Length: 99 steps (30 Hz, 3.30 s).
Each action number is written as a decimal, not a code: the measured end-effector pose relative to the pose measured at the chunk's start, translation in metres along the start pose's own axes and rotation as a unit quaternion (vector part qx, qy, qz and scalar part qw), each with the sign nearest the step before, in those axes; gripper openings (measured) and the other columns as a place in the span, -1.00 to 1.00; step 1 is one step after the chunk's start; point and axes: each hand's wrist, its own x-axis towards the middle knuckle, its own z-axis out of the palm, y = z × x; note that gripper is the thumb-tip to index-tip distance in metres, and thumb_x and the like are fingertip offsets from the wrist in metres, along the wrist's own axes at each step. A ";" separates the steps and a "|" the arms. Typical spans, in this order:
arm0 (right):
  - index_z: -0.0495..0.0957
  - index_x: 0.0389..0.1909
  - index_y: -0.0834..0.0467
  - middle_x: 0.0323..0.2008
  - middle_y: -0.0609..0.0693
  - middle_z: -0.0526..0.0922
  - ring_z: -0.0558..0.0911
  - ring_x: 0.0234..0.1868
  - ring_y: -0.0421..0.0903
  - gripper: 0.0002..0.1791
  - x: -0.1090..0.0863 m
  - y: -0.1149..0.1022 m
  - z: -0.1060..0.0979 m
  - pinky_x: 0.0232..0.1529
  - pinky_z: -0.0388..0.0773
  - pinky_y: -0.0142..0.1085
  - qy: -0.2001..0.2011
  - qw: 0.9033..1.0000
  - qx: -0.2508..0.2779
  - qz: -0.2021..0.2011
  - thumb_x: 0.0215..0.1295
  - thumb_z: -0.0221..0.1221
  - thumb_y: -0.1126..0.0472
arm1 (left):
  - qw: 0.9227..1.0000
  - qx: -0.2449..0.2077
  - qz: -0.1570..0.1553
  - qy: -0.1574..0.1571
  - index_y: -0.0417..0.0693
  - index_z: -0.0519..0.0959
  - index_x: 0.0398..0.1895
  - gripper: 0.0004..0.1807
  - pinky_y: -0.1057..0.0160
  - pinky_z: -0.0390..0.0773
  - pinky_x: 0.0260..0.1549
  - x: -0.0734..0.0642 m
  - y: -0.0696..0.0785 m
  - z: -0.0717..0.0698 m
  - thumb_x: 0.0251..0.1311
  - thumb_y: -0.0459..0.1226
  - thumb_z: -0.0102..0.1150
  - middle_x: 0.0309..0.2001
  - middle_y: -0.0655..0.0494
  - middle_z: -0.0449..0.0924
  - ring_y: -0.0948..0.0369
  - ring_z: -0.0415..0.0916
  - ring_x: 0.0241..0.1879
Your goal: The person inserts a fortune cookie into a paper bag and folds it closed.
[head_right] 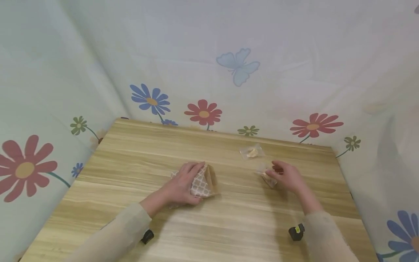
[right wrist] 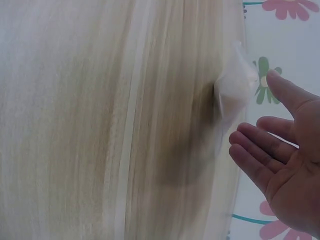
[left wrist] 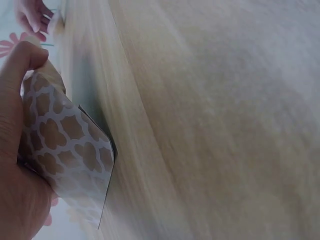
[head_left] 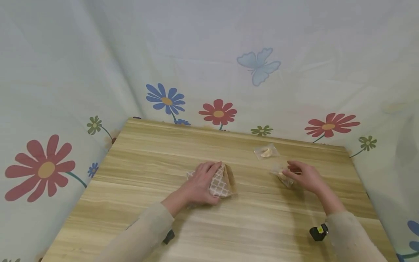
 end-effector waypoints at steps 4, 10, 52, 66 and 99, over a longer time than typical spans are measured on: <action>0.47 0.37 0.48 0.13 0.38 0.71 0.69 0.15 0.33 -0.31 0.003 0.005 0.002 0.17 0.62 0.23 -0.006 1.000 -0.006 0.004 0.57 0.25 -0.04 | 1.000 0.000 0.004 0.001 0.10 0.02 0.74 0.42 -0.09 0.43 0.40 0.000 0.000 0.002 -0.25 0.12 0.62 0.53 0.03 0.20 0.05 0.24 0.43; 0.61 0.21 0.41 0.02 0.27 0.77 0.74 0.05 0.20 -0.43 0.008 0.012 0.006 0.08 0.68 0.10 -0.012 1.000 0.004 0.014 0.53 0.30 -0.03 | 1.000 0.000 0.012 0.002 0.10 0.03 0.74 0.42 -0.06 0.45 0.39 0.002 -0.002 0.004 -0.25 0.11 0.64 0.52 0.04 0.21 0.07 0.25 0.41; 0.65 -0.09 0.29 -0.20 0.07 0.75 0.68 -0.19 -0.10 -0.72 0.012 -0.016 0.049 -0.22 0.64 -0.34 -0.002 0.992 0.127 0.001 0.43 0.40 0.15 | 1.000 0.009 0.009 -0.002 0.13 0.01 0.75 0.39 -0.04 0.42 0.42 0.005 0.004 0.004 -0.16 0.14 0.62 0.52 0.04 0.22 0.08 0.26 0.41; 0.62 0.04 0.38 -0.12 0.12 0.79 0.68 -0.19 -0.25 -0.66 0.011 -0.031 0.059 -0.16 0.64 -0.41 0.032 0.968 0.248 0.030 0.52 0.32 0.16 | 1.000 0.002 0.003 0.006 0.12 0.01 0.75 0.38 -0.06 0.42 0.43 0.007 0.006 0.003 -0.15 0.13 0.61 0.53 0.02 0.22 0.06 0.26 0.43; 0.70 -0.15 0.35 -0.22 0.23 0.77 0.75 -0.24 -0.25 -0.83 0.007 -0.119 0.099 -0.19 0.73 -0.43 0.178 0.927 0.317 -0.091 0.33 0.44 0.36 | 0.996 0.037 -0.018 0.081 0.00 0.02 0.73 0.39 -0.17 0.13 0.58 0.013 0.014 0.012 -0.13 0.20 0.61 0.49 -0.11 0.24 -0.06 0.25 0.43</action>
